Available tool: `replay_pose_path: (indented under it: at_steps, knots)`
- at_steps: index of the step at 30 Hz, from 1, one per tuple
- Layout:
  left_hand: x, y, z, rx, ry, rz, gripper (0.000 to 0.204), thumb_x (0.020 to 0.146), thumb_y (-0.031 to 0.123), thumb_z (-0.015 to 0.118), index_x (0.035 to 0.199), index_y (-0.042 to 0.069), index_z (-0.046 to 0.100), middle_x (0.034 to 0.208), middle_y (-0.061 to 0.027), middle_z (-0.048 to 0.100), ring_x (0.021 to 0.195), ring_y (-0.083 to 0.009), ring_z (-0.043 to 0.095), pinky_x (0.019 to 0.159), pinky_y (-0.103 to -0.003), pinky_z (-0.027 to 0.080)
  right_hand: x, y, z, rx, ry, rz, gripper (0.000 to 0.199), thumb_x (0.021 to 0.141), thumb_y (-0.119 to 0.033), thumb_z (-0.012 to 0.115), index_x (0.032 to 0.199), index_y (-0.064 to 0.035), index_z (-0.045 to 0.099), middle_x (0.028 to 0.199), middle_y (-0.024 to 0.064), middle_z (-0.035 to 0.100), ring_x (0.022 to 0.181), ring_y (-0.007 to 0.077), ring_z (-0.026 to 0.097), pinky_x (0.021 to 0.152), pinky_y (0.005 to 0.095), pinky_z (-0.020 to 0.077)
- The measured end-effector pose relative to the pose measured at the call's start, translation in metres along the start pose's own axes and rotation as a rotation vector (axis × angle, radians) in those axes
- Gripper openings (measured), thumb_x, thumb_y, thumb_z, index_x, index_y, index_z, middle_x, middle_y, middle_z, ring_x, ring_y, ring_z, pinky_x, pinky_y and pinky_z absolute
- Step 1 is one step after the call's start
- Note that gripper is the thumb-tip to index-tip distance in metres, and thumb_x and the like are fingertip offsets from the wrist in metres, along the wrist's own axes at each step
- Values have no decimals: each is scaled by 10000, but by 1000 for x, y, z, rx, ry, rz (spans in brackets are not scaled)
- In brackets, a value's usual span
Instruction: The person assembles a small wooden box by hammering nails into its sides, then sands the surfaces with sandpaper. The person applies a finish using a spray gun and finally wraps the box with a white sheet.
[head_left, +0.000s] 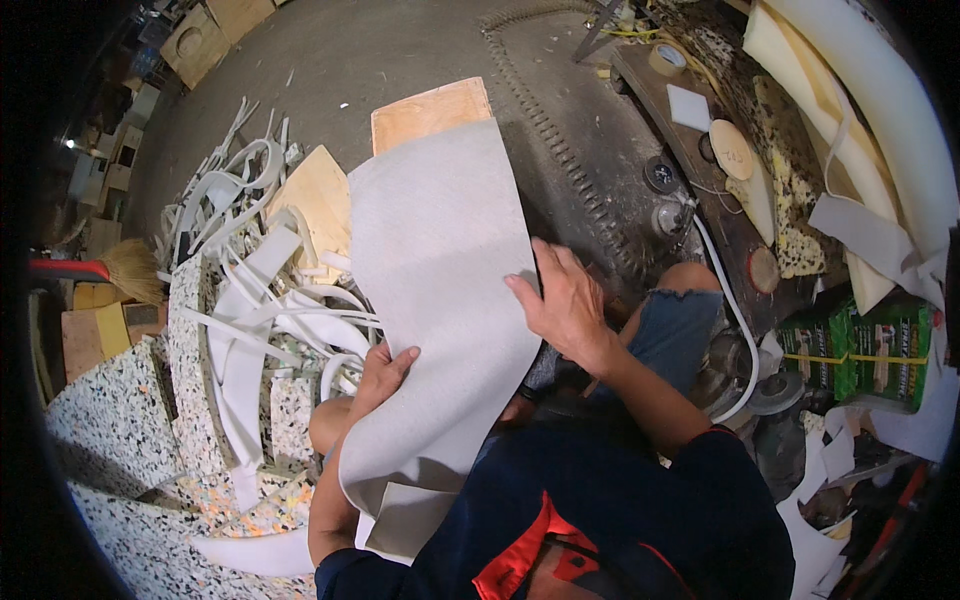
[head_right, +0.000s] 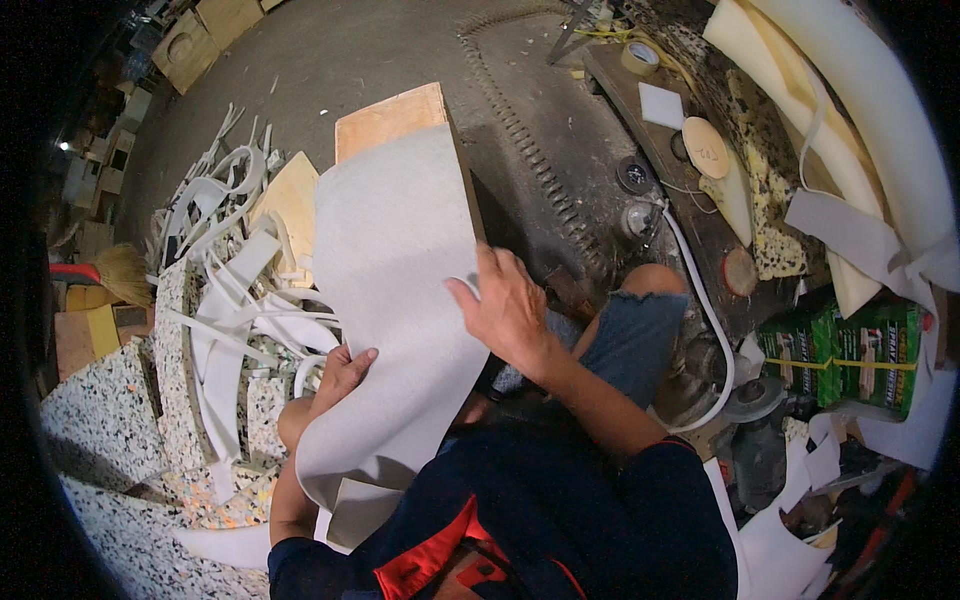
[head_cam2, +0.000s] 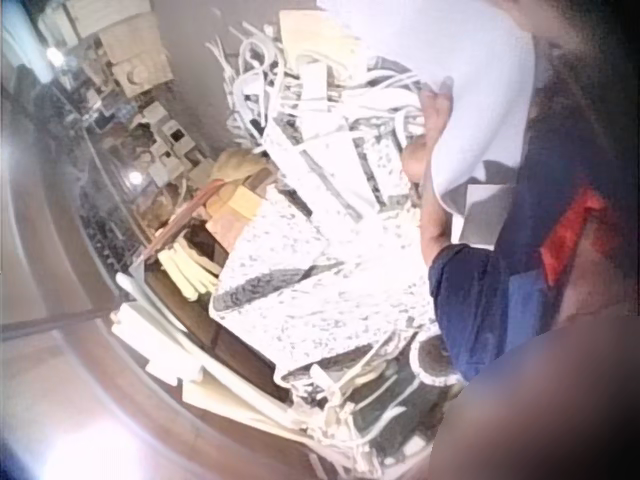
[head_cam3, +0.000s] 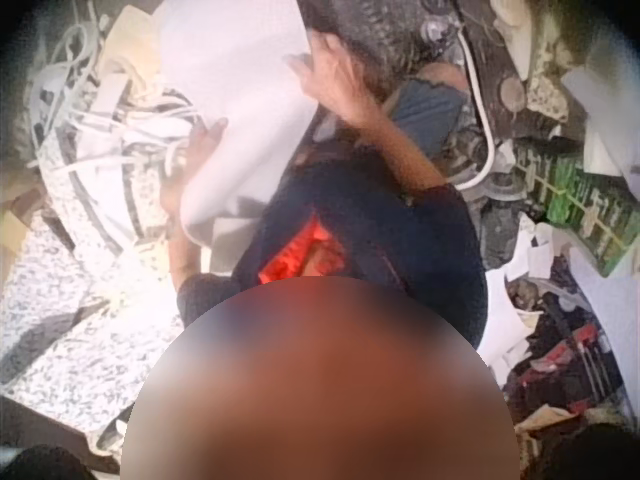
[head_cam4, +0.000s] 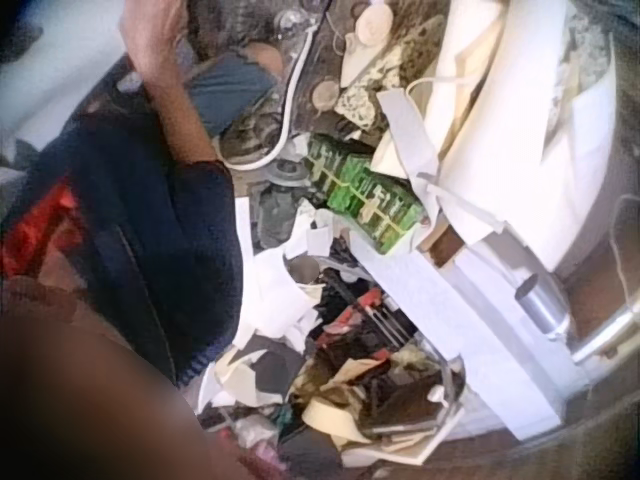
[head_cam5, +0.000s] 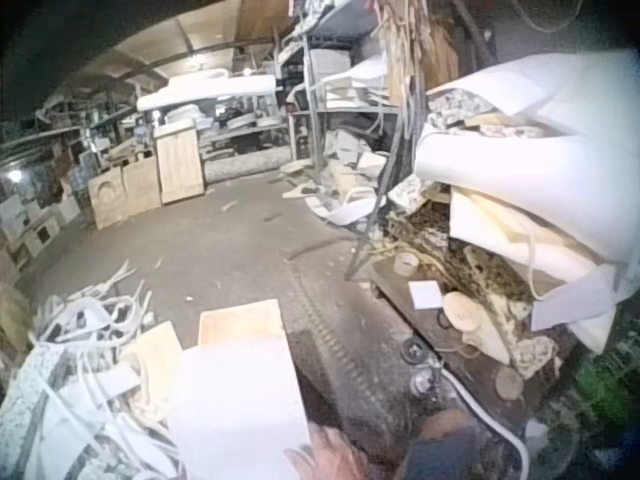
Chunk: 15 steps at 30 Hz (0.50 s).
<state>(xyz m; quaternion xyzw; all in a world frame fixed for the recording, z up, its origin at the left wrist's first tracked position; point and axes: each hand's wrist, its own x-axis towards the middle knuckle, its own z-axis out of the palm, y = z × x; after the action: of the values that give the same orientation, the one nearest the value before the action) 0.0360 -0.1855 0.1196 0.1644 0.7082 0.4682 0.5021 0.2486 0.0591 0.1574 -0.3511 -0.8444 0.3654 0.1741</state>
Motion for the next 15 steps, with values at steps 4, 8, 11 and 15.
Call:
replay_pose_path:
  at_steps: [4,8,11,15]
  knots:
    - [2,-2,0,-81,-42,-49,318,953,160,678,1175,-64,645,1034,-103,728,866,-155,666,775,-316,529,49,-40,-3,-318,97,-355,824,931,-391,681,1470,129,336,1456,353,427,1370,473,424,1143,500,370]
    - [21,-6,-24,88,-63,53,333,961,226,679,1165,-34,640,1042,-85,709,889,-142,637,792,-295,508,92,-35,4,-229,179,-224,669,933,-323,687,1397,100,455,1372,330,511,1313,457,475,1108,498,384]
    - [54,8,-55,-51,82,-28,417,993,418,623,1072,9,641,1015,-72,687,875,-144,608,807,-304,495,96,-8,2,2,361,-9,483,938,-282,689,1261,70,615,1214,282,631,1119,377,627,976,437,489]
    - [129,52,-67,-426,137,77,696,978,565,579,1283,-60,576,1194,-256,660,1120,-333,653,968,-447,529,98,16,3,54,295,196,453,931,-273,704,1185,97,648,980,233,721,862,272,718,773,351,562]
